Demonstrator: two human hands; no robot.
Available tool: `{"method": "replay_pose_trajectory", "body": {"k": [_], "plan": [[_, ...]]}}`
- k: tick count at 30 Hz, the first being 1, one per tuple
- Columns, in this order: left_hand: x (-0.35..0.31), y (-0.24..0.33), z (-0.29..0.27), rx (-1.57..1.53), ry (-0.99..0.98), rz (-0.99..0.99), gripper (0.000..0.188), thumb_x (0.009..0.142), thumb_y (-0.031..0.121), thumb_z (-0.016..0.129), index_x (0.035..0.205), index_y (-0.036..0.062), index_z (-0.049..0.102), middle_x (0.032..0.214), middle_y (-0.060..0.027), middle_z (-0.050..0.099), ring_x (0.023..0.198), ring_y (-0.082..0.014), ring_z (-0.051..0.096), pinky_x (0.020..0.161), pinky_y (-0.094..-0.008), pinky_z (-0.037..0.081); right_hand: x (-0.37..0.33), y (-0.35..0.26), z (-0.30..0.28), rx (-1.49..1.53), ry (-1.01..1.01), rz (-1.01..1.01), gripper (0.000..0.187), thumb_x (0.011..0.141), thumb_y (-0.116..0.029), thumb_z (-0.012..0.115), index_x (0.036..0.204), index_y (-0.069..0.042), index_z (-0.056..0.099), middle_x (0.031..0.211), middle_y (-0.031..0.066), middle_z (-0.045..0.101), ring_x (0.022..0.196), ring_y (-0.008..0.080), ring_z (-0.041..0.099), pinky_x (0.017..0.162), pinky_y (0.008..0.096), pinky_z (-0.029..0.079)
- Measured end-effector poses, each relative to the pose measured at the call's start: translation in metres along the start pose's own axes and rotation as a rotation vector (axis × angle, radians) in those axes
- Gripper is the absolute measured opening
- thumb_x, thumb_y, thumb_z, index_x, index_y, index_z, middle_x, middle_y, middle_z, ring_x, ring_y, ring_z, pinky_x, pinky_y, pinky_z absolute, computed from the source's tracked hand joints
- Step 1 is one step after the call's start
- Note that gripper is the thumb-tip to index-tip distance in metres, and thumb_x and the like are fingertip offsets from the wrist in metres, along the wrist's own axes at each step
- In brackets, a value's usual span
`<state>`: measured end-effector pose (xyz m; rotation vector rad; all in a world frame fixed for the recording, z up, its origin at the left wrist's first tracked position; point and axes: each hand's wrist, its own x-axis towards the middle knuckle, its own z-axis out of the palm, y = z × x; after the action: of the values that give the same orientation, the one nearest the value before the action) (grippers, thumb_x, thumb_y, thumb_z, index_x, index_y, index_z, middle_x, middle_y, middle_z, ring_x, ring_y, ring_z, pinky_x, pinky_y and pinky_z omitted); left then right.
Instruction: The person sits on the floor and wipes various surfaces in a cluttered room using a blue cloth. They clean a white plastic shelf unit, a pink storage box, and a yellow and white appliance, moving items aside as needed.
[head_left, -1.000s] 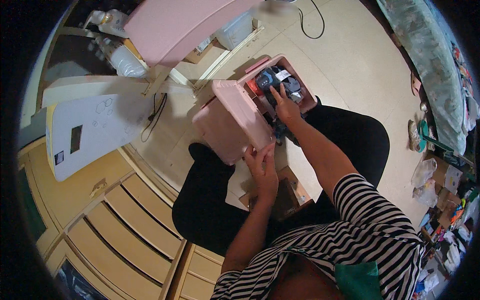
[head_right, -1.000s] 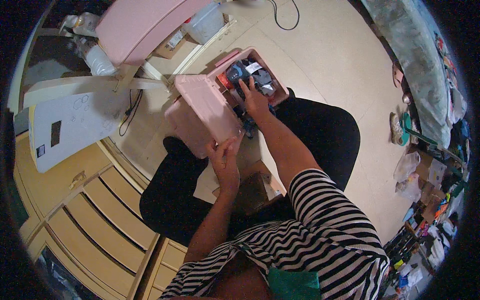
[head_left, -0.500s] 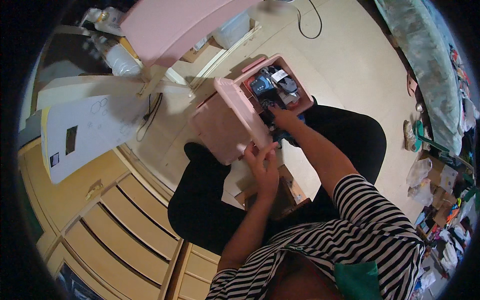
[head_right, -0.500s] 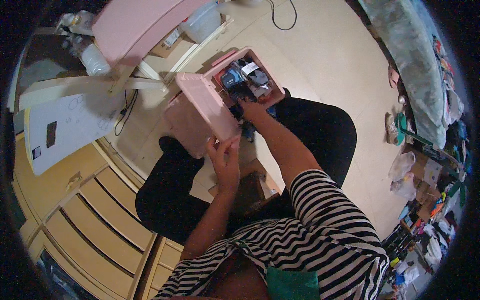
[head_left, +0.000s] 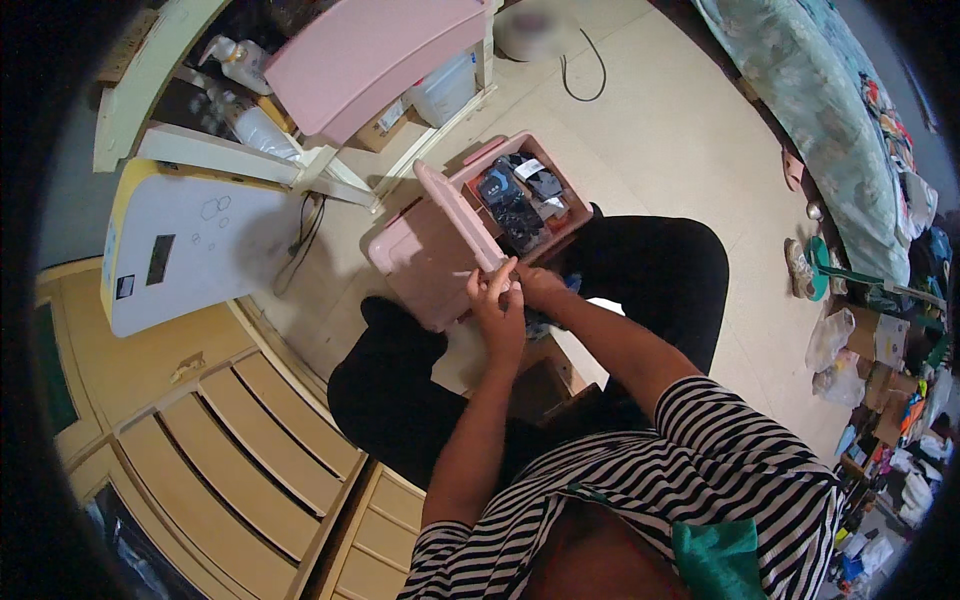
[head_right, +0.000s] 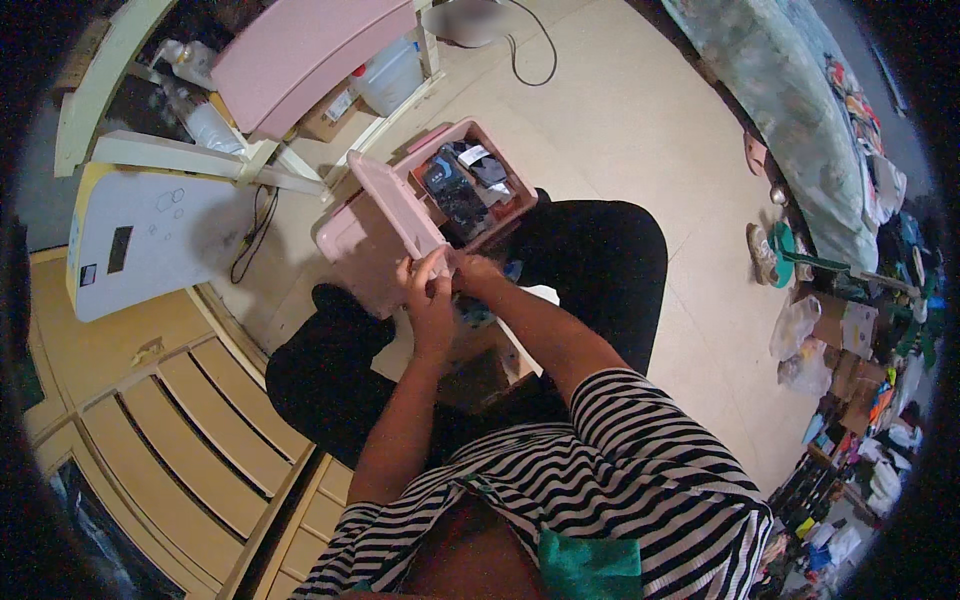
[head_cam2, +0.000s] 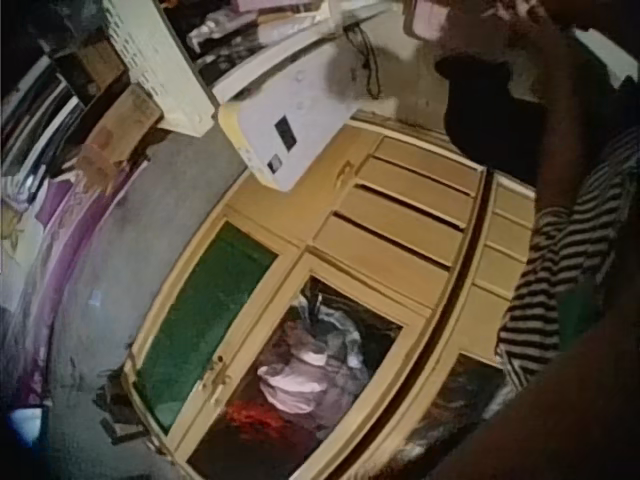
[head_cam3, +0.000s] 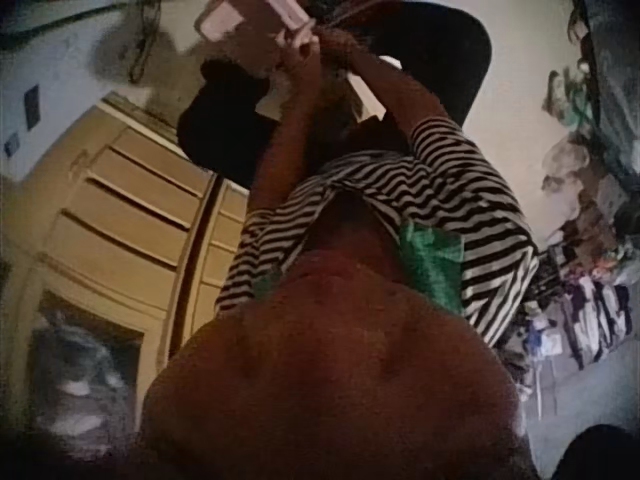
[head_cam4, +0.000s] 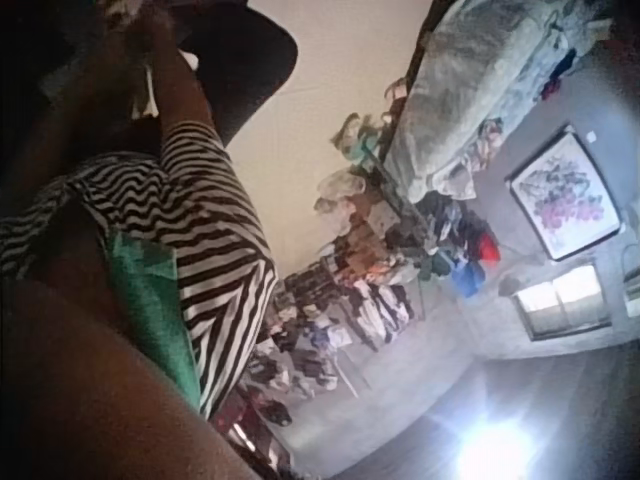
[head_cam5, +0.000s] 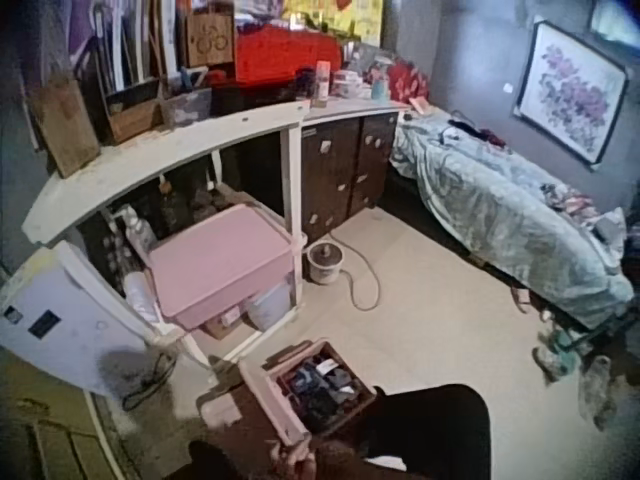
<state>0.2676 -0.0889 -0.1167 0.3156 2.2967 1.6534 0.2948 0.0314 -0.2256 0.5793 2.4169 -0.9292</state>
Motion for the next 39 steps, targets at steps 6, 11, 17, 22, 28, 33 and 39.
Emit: {"method": "replay_pose_trajectory", "body": {"k": [6, 11, 17, 22, 28, 33, 39], "plan": [[-0.002, 0.005, -0.003, -0.019, -0.028, 0.015, 0.052, 0.085, 0.004, 0.056, 0.135, 0.0183, 0.057, 0.140, -0.0216, 0.036, 0.122, -0.0324, 0.048, 0.083, -0.0319, 0.052, -0.014, 0.002, 0.025, 0.184, 0.205, -0.143, 0.047, 0.091, -0.028, 0.050, 0.135, -0.011, 0.044, 0.109, 0.0251, 0.065, 0.095, 0.0438, 0.064, 0.082, 0.0525, 0.051], [-0.007, 0.007, -0.013, -0.037, -0.113, 0.098, 0.056, 0.086, 0.004, 0.054, 0.142, 0.0136, 0.048, 0.139, -0.0213, 0.041, 0.121, -0.0332, 0.049, 0.086, -0.0330, 0.052, -0.019, -0.001, 0.017, 0.183, 0.165, -0.139, 0.054, 0.089, -0.026, 0.054, 0.138, -0.009, 0.039, 0.107, 0.0260, 0.065, 0.096, 0.0439, 0.064, 0.082, 0.0523, 0.050], [-0.018, -0.001, -0.009, -0.266, -0.194, -0.066, 0.066, 0.091, 0.003, 0.050, 0.153, 0.0127, 0.028, 0.132, -0.0089, 0.051, 0.106, -0.0156, 0.053, 0.088, -0.0270, 0.048, -0.025, 0.000, 0.015, 0.282, 0.286, -0.088, 0.070, 0.087, -0.027, 0.059, 0.148, -0.010, 0.029, 0.112, 0.0270, 0.063, 0.098, 0.0445, 0.062, 0.083, 0.0510, 0.050], [-0.023, -0.012, -0.012, -0.377, -0.184, -0.027, 0.063, 0.091, 0.001, 0.051, 0.151, 0.0118, 0.033, 0.120, -0.0074, 0.060, 0.094, -0.0126, 0.057, 0.088, -0.0261, 0.046, -0.033, -0.010, 0.007, 0.276, 0.261, -0.081, 0.070, 0.086, -0.025, 0.062, 0.148, -0.016, 0.031, 0.114, 0.0261, 0.062, 0.103, 0.0436, 0.061, 0.086, 0.0501, 0.049], [-0.027, -0.021, -0.014, -0.271, -0.227, -0.101, 0.056, 0.095, 0.008, 0.048, 0.149, 0.0086, 0.035, 0.127, -0.0136, 0.060, 0.096, -0.0162, 0.063, 0.083, -0.0289, 0.049, -0.037, -0.009, 0.010, 0.275, 0.350, -0.074, 0.062, 0.089, -0.021, 0.057, 0.145, -0.010, 0.034, 0.113, 0.0284, 0.062, 0.101, 0.0442, 0.061, 0.085, 0.0510, 0.049], [-0.030, -0.039, -0.016, -0.278, -0.253, -0.127, 0.051, 0.097, 0.012, 0.049, 0.147, 0.0079, 0.039, 0.114, -0.0115, 0.066, 0.088, -0.0143, 0.064, 0.076, -0.0266, 0.050, -0.044, -0.013, -0.002, 0.264, 0.326, -0.046, 0.057, 0.091, -0.028, 0.057, 0.141, -0.008, 0.038, 0.108, 0.0290, 0.063, 0.098, 0.0451, 0.062, 0.084, 0.0521, 0.049], [-0.040, -0.043, -0.025, -0.293, -0.286, -0.226, 0.044, 0.096, 0.014, 0.053, 0.139, 0.0058, 0.049, 0.079, -0.0023, 0.062, 0.068, -0.0099, 0.060, 0.068, -0.0255, 0.049, -0.041, -0.005, 0.003, 0.632, 0.478, 0.080, 0.049, 0.094, -0.037, 0.056, 0.128, -0.001, 0.048, 0.106, 0.0276, 0.065, 0.103, 0.0442, 0.062, 0.087, 0.0492, 0.048]]}}
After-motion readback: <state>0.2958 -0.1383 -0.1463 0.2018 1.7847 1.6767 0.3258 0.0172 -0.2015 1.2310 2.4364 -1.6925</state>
